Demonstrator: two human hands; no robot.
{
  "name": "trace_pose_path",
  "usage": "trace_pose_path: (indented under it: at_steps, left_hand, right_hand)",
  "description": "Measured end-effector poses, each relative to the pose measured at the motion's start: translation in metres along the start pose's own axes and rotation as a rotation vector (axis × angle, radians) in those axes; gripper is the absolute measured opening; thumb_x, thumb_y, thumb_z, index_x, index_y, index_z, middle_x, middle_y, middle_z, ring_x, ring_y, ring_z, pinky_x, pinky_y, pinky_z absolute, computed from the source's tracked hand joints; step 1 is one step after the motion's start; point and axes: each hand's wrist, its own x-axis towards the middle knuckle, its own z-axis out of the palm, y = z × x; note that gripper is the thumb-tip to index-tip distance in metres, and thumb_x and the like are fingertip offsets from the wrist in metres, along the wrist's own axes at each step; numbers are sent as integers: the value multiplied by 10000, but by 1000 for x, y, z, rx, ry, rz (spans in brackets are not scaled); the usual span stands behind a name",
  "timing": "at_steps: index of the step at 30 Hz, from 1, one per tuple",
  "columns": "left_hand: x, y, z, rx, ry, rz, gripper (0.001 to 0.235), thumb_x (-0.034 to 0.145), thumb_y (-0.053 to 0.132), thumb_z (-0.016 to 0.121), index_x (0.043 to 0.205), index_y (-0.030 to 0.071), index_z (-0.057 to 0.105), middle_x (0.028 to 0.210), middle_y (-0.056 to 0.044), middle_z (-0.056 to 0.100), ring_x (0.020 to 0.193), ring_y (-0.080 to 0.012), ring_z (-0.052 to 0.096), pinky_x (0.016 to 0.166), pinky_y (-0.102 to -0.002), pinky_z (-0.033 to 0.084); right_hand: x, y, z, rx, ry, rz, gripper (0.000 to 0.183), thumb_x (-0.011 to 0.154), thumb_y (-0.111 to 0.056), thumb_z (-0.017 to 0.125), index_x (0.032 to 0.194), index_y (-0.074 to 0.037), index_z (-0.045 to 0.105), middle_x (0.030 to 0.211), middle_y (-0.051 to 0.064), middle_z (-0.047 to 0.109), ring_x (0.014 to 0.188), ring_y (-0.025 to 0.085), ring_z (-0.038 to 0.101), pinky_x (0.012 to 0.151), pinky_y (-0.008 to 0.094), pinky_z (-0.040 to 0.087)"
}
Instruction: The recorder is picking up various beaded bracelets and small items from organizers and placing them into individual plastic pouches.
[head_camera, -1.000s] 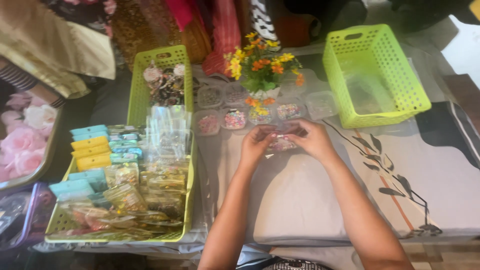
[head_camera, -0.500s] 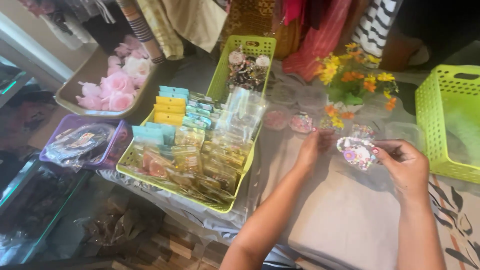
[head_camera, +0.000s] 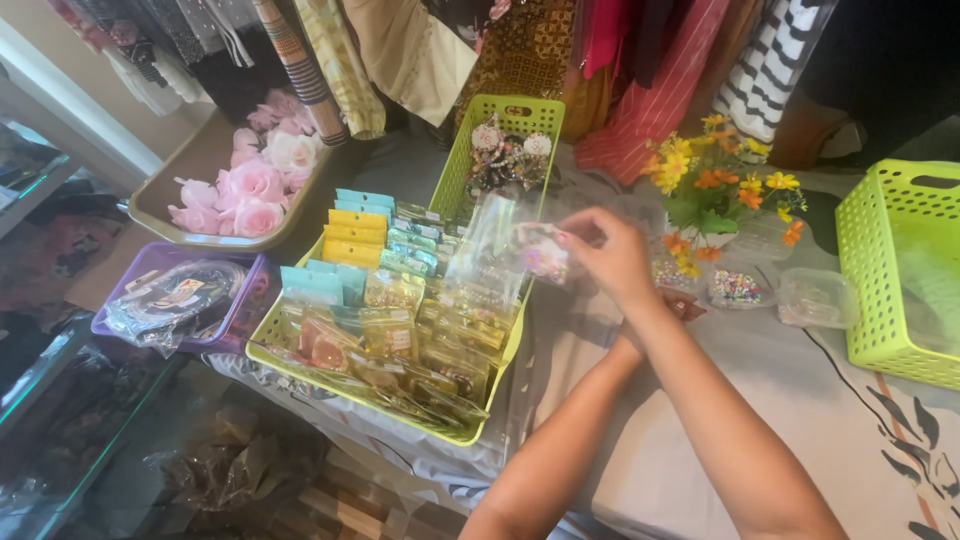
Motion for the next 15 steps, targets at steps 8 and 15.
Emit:
trace_pose_path:
  at_steps: [8, 15]
  left_hand:
    - [-19, 85, 10, -178, 31, -142, 226, 1115, 111, 497, 1291, -18, 557, 1200, -134, 706, 1143, -199, 665, 992, -342, 513]
    - [-19, 77, 13, -261, 15, -129, 196, 1114, 62, 502, 1276, -34, 555, 1201, -137, 679, 1183, -217, 665, 1055, -350, 529]
  right_hand:
    - [2, 8, 64, -4, -233, -90, 181, 891, -154, 758, 1050, -67, 754, 943, 32, 783, 832, 106, 708, 759, 284, 559]
    - [3, 9, 56, -26, -336, -55, 201, 910, -142, 707, 1097, -90, 759, 974, 43, 799, 874, 121, 747, 793, 297, 568]
